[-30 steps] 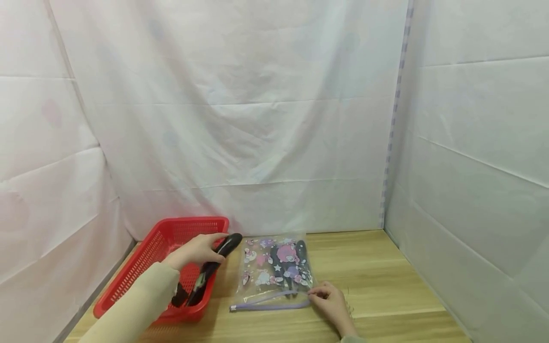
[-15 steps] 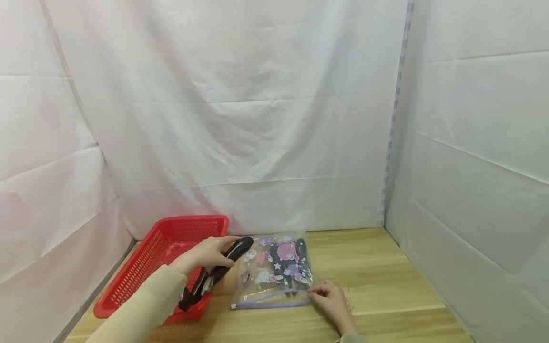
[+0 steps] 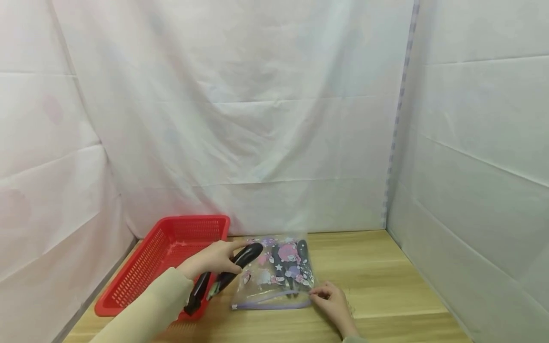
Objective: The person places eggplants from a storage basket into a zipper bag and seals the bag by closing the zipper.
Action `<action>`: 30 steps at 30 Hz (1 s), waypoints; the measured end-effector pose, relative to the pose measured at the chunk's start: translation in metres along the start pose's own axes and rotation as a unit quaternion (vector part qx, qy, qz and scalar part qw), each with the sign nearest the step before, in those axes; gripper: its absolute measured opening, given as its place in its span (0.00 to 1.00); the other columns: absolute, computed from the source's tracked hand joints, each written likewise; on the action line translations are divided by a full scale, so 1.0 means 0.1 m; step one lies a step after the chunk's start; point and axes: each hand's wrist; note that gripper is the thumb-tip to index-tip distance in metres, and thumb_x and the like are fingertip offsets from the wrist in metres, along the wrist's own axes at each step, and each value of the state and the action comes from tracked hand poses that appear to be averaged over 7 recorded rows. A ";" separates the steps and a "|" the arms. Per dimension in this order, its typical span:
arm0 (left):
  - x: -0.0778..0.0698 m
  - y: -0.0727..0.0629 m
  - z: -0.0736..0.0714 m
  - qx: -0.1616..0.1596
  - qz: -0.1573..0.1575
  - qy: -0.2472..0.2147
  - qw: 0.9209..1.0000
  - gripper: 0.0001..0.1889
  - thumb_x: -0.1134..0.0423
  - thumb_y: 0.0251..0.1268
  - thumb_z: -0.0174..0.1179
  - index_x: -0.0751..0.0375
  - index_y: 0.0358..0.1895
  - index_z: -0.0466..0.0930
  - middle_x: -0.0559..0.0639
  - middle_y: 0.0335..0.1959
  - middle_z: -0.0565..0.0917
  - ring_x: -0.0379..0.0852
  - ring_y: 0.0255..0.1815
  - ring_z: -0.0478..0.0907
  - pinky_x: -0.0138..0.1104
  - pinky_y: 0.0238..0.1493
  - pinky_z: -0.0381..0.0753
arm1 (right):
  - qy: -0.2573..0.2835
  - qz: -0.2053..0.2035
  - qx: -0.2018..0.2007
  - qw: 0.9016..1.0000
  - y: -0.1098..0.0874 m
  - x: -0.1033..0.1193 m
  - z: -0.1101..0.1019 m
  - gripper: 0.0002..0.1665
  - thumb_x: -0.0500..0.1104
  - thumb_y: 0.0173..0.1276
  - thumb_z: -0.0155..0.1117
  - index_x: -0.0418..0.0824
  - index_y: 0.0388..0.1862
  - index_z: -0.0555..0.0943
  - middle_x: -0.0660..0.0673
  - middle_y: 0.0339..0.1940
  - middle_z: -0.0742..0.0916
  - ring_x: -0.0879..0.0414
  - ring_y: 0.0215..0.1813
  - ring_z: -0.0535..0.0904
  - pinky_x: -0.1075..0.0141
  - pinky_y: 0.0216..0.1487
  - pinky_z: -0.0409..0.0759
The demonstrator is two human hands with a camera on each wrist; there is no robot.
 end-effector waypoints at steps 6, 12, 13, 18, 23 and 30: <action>-0.04 0.03 0.04 0.007 0.001 -0.011 1.000 0.38 0.59 0.48 0.71 0.47 0.68 0.70 0.52 0.43 0.81 0.41 0.27 0.77 0.33 0.21 0.78 | -0.014 0.008 -0.002 1.000 -0.01 0.02 -0.02 0.07 0.28 0.51 0.73 0.37 0.27 0.87 0.47 0.27 0.84 0.61 0.31 0.75 0.69 0.33 0.73; -0.12 -0.03 0.10 0.016 0.000 -0.024 1.000 0.39 0.61 0.48 0.71 0.47 0.69 0.69 0.55 0.45 0.81 0.41 0.24 0.77 0.34 0.16 0.77 | -0.020 0.001 -0.014 1.000 0.03 -0.26 0.05 0.08 0.29 0.49 0.75 0.41 0.26 0.87 0.49 0.27 0.83 0.62 0.30 0.74 0.69 0.32 0.72; -0.13 -0.04 0.11 0.018 -0.003 -0.028 0.999 0.39 0.62 0.48 0.71 0.46 0.69 0.69 0.55 0.45 0.81 0.41 0.23 0.77 0.34 0.15 0.77 | -0.019 0.001 -0.013 1.000 0.04 -0.31 0.05 0.09 0.30 0.49 0.75 0.42 0.25 0.87 0.50 0.26 0.83 0.62 0.30 0.74 0.70 0.32 0.72; -0.17 -0.05 0.14 0.017 0.005 -0.018 1.000 0.38 0.60 0.49 0.71 0.47 0.68 0.70 0.54 0.47 0.80 0.39 0.25 0.77 0.33 0.16 0.77 | -0.005 -0.007 -0.004 1.000 0.07 -0.44 0.06 0.09 0.33 0.49 0.76 0.46 0.25 0.88 0.52 0.26 0.83 0.61 0.30 0.75 0.69 0.32 0.73; -0.20 -0.04 0.19 0.026 0.018 -0.004 0.999 0.37 0.60 0.49 0.71 0.48 0.67 0.71 0.51 0.44 0.81 0.38 0.27 0.76 0.30 0.19 0.76 | -0.001 0.021 0.020 1.000 0.06 -0.47 0.06 0.07 0.35 0.51 0.76 0.47 0.26 0.88 0.52 0.27 0.83 0.60 0.31 0.75 0.69 0.33 0.73; -0.26 -0.02 0.27 0.036 0.038 0.022 0.998 0.38 0.56 0.48 0.72 0.47 0.67 0.71 0.48 0.44 0.82 0.37 0.30 0.75 0.32 0.29 0.76 | -0.012 0.038 0.016 0.999 0.06 -0.44 0.04 0.07 0.36 0.51 0.76 0.48 0.26 0.88 0.52 0.27 0.82 0.60 0.30 0.75 0.68 0.33 0.73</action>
Point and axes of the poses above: each hand's wrist, its own y-axis towards the middle knuckle, its own z-axis out of the palm, x = y × z
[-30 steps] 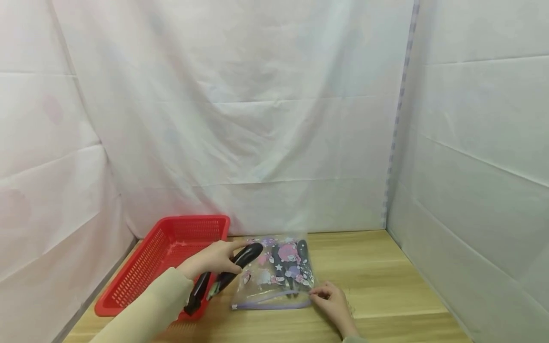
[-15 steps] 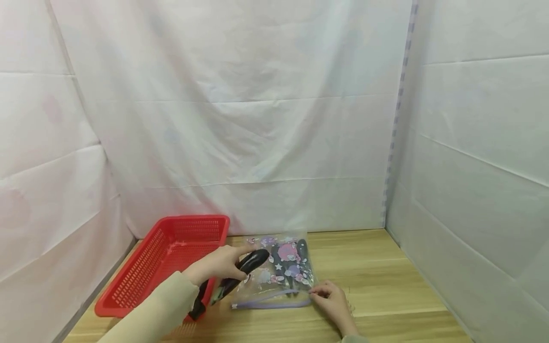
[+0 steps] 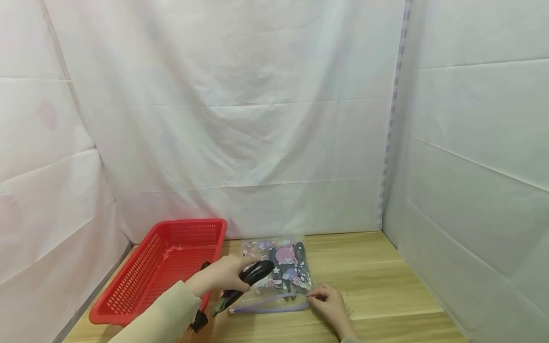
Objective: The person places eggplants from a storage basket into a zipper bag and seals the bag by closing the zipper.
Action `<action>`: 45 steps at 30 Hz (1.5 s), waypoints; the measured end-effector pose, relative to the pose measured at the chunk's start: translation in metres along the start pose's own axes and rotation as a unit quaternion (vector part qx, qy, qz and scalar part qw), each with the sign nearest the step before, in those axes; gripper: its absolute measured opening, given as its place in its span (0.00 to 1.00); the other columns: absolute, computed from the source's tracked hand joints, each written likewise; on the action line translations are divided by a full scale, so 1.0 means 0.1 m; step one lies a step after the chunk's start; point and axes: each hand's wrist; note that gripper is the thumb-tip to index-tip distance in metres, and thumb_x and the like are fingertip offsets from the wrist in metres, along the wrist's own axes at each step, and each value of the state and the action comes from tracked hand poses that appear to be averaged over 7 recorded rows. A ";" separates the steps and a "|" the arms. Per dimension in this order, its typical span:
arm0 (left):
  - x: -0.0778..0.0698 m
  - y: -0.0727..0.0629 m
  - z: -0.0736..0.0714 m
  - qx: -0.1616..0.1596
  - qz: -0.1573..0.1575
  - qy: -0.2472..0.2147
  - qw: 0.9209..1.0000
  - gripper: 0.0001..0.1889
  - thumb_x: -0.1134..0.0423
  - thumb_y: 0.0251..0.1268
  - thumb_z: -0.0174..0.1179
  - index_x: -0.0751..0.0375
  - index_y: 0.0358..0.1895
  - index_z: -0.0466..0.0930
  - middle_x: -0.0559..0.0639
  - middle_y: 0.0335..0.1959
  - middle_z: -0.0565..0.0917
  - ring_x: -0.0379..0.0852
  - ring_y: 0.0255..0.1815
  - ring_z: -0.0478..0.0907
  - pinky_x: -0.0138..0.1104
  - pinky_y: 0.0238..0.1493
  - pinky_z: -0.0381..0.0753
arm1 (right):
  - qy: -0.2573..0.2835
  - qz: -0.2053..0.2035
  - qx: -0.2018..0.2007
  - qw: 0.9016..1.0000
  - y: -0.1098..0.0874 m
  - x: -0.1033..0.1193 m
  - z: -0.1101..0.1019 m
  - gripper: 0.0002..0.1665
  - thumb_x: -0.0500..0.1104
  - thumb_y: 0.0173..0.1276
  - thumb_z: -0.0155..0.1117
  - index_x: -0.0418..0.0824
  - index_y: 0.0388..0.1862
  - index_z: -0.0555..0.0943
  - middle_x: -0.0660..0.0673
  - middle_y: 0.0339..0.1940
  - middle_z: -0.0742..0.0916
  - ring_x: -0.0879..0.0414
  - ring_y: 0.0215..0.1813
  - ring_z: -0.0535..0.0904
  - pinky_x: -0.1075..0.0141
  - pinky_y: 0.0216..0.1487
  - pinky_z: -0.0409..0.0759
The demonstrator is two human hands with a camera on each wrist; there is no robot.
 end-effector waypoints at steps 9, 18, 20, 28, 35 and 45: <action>-0.02 0.00 0.07 0.003 0.001 0.017 1.000 0.38 0.53 0.48 0.73 0.45 0.67 0.70 0.47 0.50 0.81 0.38 0.35 0.75 0.34 0.34 0.76 | -0.001 0.005 -0.003 1.000 0.00 -0.01 0.01 0.09 0.34 0.51 0.76 0.48 0.26 0.88 0.52 0.27 0.82 0.59 0.30 0.75 0.68 0.33 0.73; -0.11 0.01 0.17 0.009 0.019 0.041 0.999 0.38 0.56 0.45 0.71 0.46 0.66 0.72 0.41 0.40 0.83 0.36 0.29 0.73 0.32 0.31 0.74 | 0.005 -0.020 -0.012 1.000 0.00 0.03 0.01 0.10 0.33 0.49 0.76 0.48 0.25 0.88 0.53 0.27 0.82 0.60 0.30 0.75 0.68 0.33 0.73; -0.13 0.02 0.20 0.011 0.024 0.039 0.999 0.37 0.56 0.45 0.71 0.46 0.66 0.72 0.41 0.43 0.83 0.35 0.31 0.73 0.32 0.33 0.74 | 0.002 -0.023 -0.014 1.000 0.00 0.04 0.01 0.10 0.33 0.49 0.76 0.48 0.26 0.88 0.53 0.27 0.82 0.61 0.30 0.75 0.69 0.33 0.73; -0.18 0.03 0.34 0.013 0.045 0.070 0.996 0.36 0.53 0.45 0.72 0.47 0.64 0.75 0.39 0.54 0.80 0.37 0.46 0.75 0.35 0.40 0.75 | -0.009 -0.041 -0.015 0.999 -0.06 0.30 -0.03 0.08 0.29 0.50 0.74 0.39 0.27 0.87 0.47 0.27 0.83 0.61 0.30 0.76 0.69 0.32 0.74; -0.19 0.02 0.46 0.039 0.034 0.031 0.998 0.38 0.55 0.46 0.72 0.42 0.67 0.72 0.40 0.47 0.81 0.36 0.36 0.71 0.32 0.33 0.71 | 0.000 -0.020 -0.001 1.000 -0.09 0.49 -0.07 0.07 0.29 0.51 0.74 0.38 0.28 0.87 0.46 0.29 0.84 0.61 0.32 0.76 0.70 0.34 0.74; -0.19 0.03 0.69 0.057 0.060 0.036 0.996 0.40 0.57 0.46 0.73 0.34 0.68 0.70 0.40 0.51 0.82 0.35 0.36 0.73 0.31 0.36 0.72 | -0.001 -0.042 -0.011 0.999 -0.10 0.44 -0.05 0.07 0.29 0.50 0.74 0.38 0.27 0.87 0.47 0.26 0.83 0.62 0.29 0.74 0.69 0.31 0.72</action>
Point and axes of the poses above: each hand's wrist, its own y-axis towards the middle knuckle, its own z-axis out of the palm, x = y × z
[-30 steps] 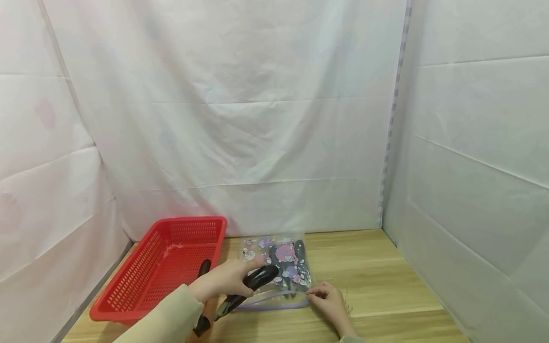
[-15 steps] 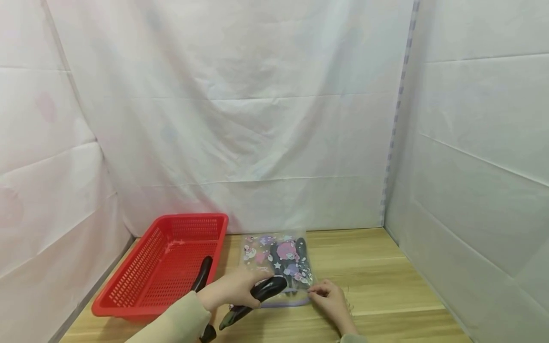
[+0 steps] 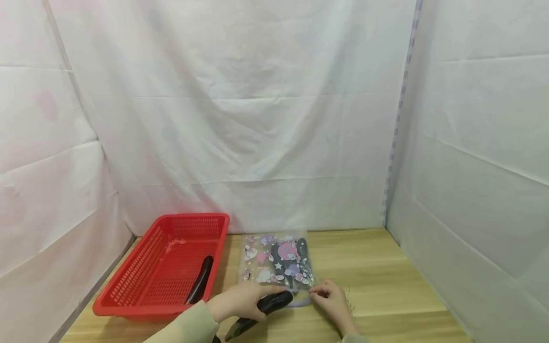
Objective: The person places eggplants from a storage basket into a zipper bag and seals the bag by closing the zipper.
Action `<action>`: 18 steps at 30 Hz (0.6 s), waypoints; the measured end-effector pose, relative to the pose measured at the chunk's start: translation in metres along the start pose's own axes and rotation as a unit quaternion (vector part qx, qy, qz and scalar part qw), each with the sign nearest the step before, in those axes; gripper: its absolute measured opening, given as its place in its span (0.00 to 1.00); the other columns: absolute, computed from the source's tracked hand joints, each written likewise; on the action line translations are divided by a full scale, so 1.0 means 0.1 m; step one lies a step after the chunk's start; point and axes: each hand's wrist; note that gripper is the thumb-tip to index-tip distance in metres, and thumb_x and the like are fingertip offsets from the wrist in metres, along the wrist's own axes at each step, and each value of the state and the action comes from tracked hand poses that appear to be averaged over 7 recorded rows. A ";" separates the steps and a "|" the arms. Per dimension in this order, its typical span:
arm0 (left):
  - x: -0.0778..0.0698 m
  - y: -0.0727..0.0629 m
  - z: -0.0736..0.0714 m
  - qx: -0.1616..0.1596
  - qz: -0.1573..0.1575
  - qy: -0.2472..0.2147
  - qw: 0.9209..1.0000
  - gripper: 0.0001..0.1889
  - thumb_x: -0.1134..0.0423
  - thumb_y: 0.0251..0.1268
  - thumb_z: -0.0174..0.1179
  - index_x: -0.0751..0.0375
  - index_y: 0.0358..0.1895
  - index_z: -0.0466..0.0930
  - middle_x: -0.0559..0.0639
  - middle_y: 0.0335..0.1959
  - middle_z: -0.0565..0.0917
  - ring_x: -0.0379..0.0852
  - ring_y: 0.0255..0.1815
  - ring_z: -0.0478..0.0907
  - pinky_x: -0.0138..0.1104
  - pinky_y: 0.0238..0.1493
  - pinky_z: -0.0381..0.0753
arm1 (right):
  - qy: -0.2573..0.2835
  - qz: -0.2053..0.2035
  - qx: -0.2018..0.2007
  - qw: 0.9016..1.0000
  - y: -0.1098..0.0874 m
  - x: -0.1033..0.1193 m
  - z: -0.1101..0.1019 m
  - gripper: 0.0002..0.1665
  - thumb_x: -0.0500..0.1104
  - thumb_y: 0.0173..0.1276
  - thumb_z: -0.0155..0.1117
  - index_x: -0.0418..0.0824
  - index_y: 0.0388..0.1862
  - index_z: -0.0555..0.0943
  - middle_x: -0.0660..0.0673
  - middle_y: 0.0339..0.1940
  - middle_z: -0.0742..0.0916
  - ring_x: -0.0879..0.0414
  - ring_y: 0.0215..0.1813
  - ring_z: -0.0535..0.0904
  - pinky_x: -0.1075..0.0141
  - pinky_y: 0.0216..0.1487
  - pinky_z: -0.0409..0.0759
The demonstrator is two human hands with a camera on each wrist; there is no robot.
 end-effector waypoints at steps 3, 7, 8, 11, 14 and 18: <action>0.00 0.01 0.07 0.003 0.001 0.011 1.000 0.40 0.56 0.46 0.74 0.31 0.67 0.70 0.40 0.50 0.82 0.34 0.36 0.73 0.32 0.37 0.73 | 0.003 -0.012 0.001 1.000 -0.01 -0.04 0.01 0.07 0.29 0.50 0.74 0.37 0.27 0.87 0.47 0.27 0.83 0.62 0.30 0.75 0.69 0.32 0.73; 0.02 0.03 0.15 -0.001 0.014 0.030 0.999 0.41 0.56 0.47 0.74 0.28 0.67 0.69 0.36 0.53 0.81 0.33 0.36 0.74 0.32 0.38 0.74 | 0.005 -0.022 -0.014 1.000 -0.01 -0.06 0.01 0.07 0.28 0.49 0.74 0.38 0.27 0.87 0.48 0.26 0.83 0.63 0.29 0.75 0.70 0.31 0.73; 0.02 0.04 0.17 -0.002 0.019 0.036 0.999 0.40 0.56 0.47 0.74 0.28 0.67 0.69 0.35 0.54 0.80 0.33 0.37 0.74 0.33 0.39 0.75 | 0.004 -0.026 -0.020 0.999 -0.02 -0.06 0.02 0.08 0.28 0.48 0.74 0.38 0.26 0.87 0.48 0.26 0.83 0.63 0.29 0.75 0.70 0.30 0.73; 0.03 0.05 0.21 -0.005 0.023 0.055 0.998 0.40 0.54 0.47 0.75 0.27 0.67 0.69 0.32 0.57 0.78 0.33 0.45 0.77 0.40 0.51 0.75 | 0.002 -0.033 -0.029 0.999 -0.04 -0.07 0.03 0.08 0.27 0.47 0.74 0.38 0.26 0.87 0.48 0.26 0.83 0.63 0.28 0.75 0.70 0.29 0.73; 0.04 0.06 0.24 -0.003 0.012 0.064 0.998 0.39 0.52 0.47 0.75 0.26 0.66 0.70 0.31 0.57 0.77 0.34 0.51 0.76 0.47 0.57 0.71 | 0.003 -0.029 -0.026 0.999 -0.04 -0.07 0.03 0.08 0.28 0.48 0.74 0.38 0.26 0.87 0.48 0.26 0.82 0.63 0.28 0.74 0.69 0.30 0.72; 0.06 0.07 0.27 -0.003 0.002 0.069 0.998 0.39 0.52 0.46 0.75 0.26 0.66 0.70 0.31 0.57 0.78 0.34 0.52 0.76 0.43 0.55 0.73 | 0.010 -0.015 -0.022 1.000 -0.02 -0.07 0.03 0.07 0.28 0.49 0.74 0.38 0.27 0.87 0.48 0.26 0.82 0.62 0.28 0.74 0.69 0.30 0.72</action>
Point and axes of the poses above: each hand's wrist, its own y-axis towards the middle knuckle, its own z-axis out of the palm, x = y × z
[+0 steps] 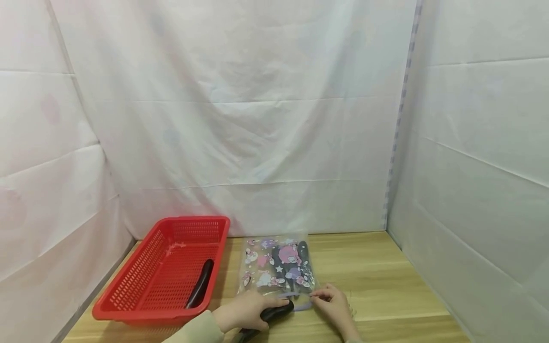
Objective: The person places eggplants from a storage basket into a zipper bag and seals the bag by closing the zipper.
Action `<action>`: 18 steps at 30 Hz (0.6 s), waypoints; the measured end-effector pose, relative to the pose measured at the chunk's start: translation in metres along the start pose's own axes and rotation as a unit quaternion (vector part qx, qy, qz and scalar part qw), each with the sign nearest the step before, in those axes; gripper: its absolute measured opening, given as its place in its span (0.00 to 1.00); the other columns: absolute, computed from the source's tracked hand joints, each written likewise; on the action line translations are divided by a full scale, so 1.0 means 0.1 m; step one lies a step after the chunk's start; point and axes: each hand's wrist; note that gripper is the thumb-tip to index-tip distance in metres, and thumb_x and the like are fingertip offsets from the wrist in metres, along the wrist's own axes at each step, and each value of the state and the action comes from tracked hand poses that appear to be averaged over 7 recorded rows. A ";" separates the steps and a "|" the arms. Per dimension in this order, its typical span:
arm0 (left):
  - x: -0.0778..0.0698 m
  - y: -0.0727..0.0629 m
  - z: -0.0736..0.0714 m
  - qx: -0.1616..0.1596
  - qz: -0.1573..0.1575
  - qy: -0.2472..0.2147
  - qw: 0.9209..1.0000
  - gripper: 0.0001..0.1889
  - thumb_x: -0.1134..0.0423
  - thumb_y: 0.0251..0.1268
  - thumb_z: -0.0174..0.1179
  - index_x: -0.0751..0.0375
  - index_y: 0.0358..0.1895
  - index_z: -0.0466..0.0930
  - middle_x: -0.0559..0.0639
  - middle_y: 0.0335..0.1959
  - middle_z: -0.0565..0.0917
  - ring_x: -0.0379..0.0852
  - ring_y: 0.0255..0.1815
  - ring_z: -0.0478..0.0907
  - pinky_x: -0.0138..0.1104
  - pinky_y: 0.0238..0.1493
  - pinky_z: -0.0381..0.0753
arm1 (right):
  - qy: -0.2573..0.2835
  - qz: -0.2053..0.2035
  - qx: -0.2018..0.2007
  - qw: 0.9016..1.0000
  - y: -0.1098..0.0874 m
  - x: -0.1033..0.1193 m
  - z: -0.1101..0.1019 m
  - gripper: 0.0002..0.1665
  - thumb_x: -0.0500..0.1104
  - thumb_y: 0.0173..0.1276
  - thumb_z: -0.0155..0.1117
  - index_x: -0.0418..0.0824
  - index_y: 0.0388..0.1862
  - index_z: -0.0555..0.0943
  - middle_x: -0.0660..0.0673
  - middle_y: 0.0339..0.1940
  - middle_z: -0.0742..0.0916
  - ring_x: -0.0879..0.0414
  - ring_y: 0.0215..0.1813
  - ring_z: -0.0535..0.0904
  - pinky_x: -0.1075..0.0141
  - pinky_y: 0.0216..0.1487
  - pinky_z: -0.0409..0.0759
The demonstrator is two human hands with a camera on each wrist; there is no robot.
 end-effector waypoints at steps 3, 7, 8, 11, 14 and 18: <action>-0.01 0.01 0.01 0.002 -0.002 -0.005 1.000 0.38 0.53 0.47 0.75 0.27 0.65 0.71 0.31 0.57 0.78 0.34 0.52 0.76 0.38 0.53 0.74 | 0.004 0.007 0.001 1.000 0.00 0.00 0.00 0.07 0.29 0.49 0.74 0.37 0.27 0.87 0.47 0.26 0.82 0.62 0.28 0.74 0.69 0.30 0.72; -0.01 0.04 -0.01 0.002 -0.010 -0.007 1.000 0.38 0.53 0.47 0.74 0.27 0.65 0.71 0.32 0.56 0.78 0.33 0.51 0.77 0.40 0.56 0.72 | 0.009 0.005 0.000 1.000 0.05 0.00 -0.01 0.06 0.28 0.49 0.74 0.36 0.27 0.87 0.46 0.26 0.83 0.62 0.28 0.74 0.70 0.30 0.72; -0.02 0.05 -0.01 0.002 -0.013 -0.003 1.000 0.38 0.53 0.47 0.74 0.27 0.65 0.71 0.31 0.56 0.79 0.33 0.51 0.77 0.42 0.59 0.69 | 0.009 0.002 -0.001 1.000 0.05 0.00 -0.02 0.06 0.29 0.50 0.74 0.36 0.27 0.87 0.46 0.26 0.83 0.62 0.28 0.74 0.70 0.30 0.72; -0.02 0.06 -0.02 0.000 -0.022 0.007 1.000 0.38 0.51 0.47 0.74 0.25 0.66 0.70 0.31 0.55 0.79 0.34 0.51 0.77 0.50 0.64 0.62 | 0.012 -0.010 -0.002 1.000 0.07 0.00 -0.02 0.06 0.28 0.50 0.74 0.35 0.27 0.87 0.46 0.26 0.83 0.62 0.28 0.74 0.70 0.29 0.73; -0.03 0.05 -0.01 -0.003 -0.029 0.001 1.000 0.38 0.51 0.47 0.74 0.24 0.66 0.69 0.30 0.55 0.79 0.33 0.48 0.77 0.50 0.62 0.64 | 0.015 -0.020 -0.003 1.000 0.06 -0.02 -0.02 0.06 0.28 0.50 0.74 0.35 0.27 0.87 0.46 0.26 0.83 0.62 0.27 0.74 0.70 0.28 0.72; -0.04 0.01 0.05 -0.014 -0.032 -0.025 0.999 0.38 0.53 0.46 0.74 0.27 0.65 0.72 0.33 0.52 0.80 0.31 0.41 0.75 0.36 0.48 0.75 | 0.014 -0.030 0.000 0.999 0.01 -0.07 -0.02 0.06 0.28 0.49 0.74 0.35 0.26 0.87 0.46 0.25 0.83 0.62 0.27 0.73 0.70 0.28 0.72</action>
Point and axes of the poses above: each hand's wrist, its own y-axis towards the middle knuckle, its own z-axis out of the palm, x = y × z
